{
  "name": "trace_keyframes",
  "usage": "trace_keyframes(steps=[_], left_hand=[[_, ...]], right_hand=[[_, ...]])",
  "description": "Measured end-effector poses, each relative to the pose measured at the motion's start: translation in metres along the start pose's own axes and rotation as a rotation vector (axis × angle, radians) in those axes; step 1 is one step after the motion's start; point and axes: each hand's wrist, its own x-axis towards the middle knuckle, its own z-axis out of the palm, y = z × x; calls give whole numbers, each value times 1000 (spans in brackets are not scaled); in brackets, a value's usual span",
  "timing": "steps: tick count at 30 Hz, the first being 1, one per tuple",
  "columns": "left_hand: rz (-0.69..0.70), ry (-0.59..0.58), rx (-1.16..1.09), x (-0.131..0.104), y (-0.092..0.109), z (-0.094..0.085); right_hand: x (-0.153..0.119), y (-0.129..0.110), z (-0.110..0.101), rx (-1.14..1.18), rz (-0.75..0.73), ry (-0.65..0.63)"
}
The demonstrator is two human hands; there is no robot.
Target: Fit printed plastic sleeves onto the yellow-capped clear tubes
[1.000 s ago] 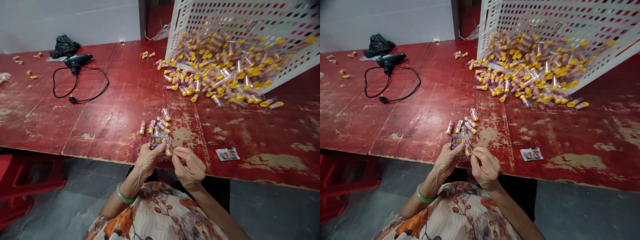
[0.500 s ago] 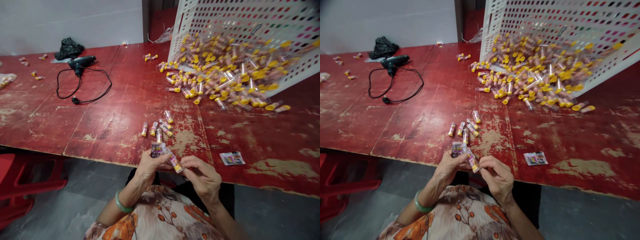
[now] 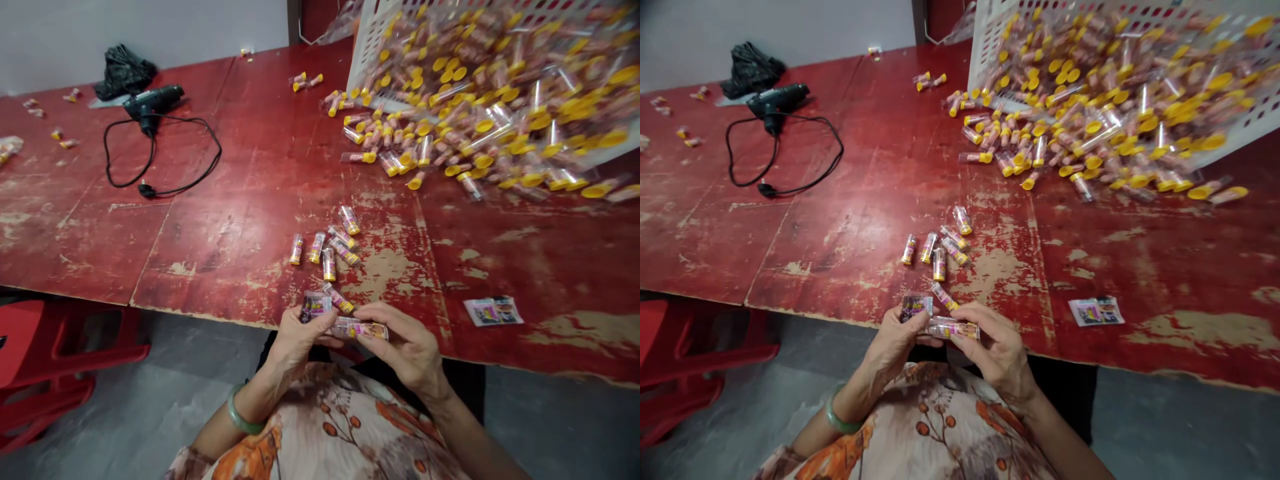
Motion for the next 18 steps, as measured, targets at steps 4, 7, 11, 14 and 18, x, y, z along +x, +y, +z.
trace_keyframes(steps=[4, 7, 11, 14, 18], left_hand=[[-79, -166, 109, 6, 5, -4], [-66, -127, -4, 7, 1, 1], [-77, -135, -188, 2, -7, 12], [-40, -160, -251, -2, -11, 18], [-12, -168, -256, -5, -11, 24]], right_hand=[[11, -1, -11, 5, 65, -91], [11, -7, -2, -179, -47, 181], [-1, -13, 12, -454, -334, 250], [-9, -13, 17, -599, -439, 278], [-15, -10, 19, -711, -468, 386]])
